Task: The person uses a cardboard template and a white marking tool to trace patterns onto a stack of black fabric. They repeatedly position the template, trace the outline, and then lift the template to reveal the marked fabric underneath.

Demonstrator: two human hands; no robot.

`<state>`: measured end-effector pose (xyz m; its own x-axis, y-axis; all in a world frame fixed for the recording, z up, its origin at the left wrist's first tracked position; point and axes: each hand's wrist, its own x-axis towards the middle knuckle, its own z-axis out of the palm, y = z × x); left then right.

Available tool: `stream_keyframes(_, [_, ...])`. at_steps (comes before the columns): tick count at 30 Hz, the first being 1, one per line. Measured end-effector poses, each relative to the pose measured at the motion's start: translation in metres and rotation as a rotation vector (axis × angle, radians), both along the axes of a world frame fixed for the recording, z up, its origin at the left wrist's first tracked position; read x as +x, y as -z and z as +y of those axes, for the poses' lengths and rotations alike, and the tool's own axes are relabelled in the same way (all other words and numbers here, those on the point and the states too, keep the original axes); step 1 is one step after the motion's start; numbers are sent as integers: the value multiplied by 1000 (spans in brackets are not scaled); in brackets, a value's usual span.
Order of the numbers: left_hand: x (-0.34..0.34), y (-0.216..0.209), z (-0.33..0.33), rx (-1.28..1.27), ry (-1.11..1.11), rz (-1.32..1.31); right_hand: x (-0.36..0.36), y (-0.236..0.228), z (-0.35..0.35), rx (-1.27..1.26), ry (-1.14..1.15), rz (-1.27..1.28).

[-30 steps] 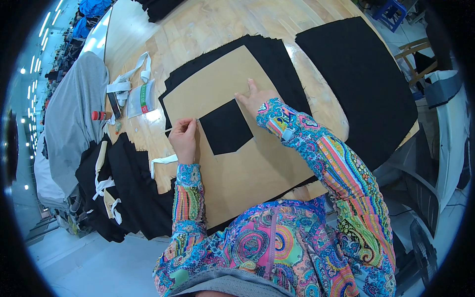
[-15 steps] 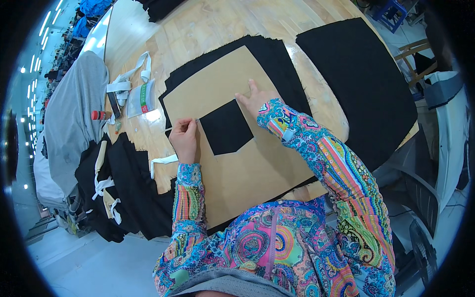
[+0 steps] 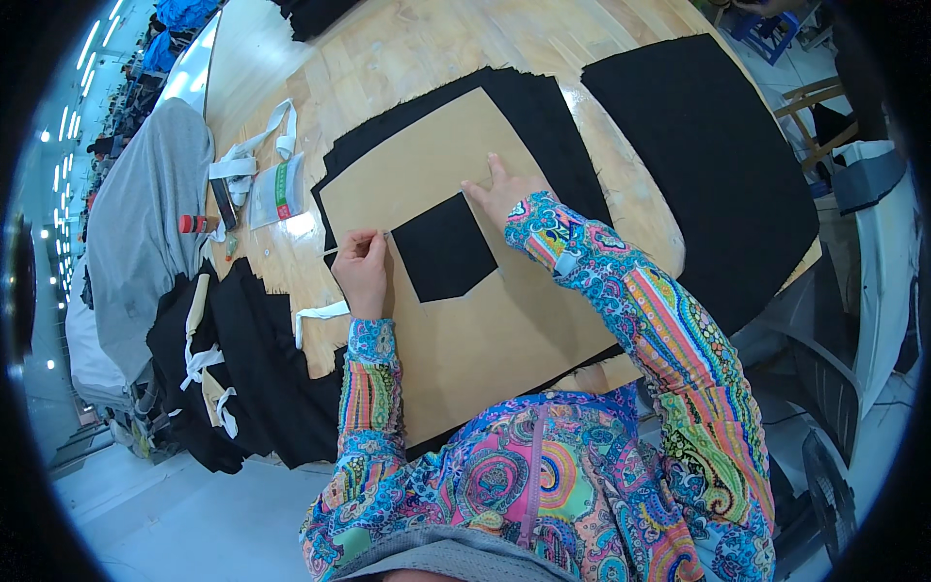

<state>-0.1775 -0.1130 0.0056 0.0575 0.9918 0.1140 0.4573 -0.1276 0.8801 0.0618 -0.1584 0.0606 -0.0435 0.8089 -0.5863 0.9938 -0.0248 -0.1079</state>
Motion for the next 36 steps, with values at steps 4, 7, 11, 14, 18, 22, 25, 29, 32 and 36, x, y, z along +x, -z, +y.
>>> stream_keyframes(4, [3, -1, 0, 44, 28, 14, 1, 0, 1, -8, 1, -4])
stream_keyframes(7, [0, 4, 1, 90, 46, 55, -1, -1, 2, -10, -2, -5])
stream_keyframes(11, [0, -2, -9, 115, 88, 204, 1, 3, -1, 51, 8, 24])
stream_keyframes(14, [-8, -2, -28, 88, 134, 241, 2, 5, -3, 82, 11, 35])
stream_keyframes(18, [-19, -9, -61, 8, 189, 212, 0, -3, 1, -3, 8, -1])
stream_keyframes(22, [-23, -9, -79, -5, 204, 201, 0, -3, 1, 13, 9, 12])
stream_keyframes(25, [-23, -12, -82, -16, 207, 233, 1, 3, -2, 52, 14, 29])
stream_keyframes(29, [-26, -12, -84, -9, 254, 274, 0, 0, 2, -10, 24, 14])
stream_keyframes(32, [-24, -18, -86, -75, 241, 247, 0, 2, 1, 8, 21, 15])
stream_keyframes(36, [-9, -29, -95, -213, 222, 55, -1, -5, 0, -1, 27, 16])
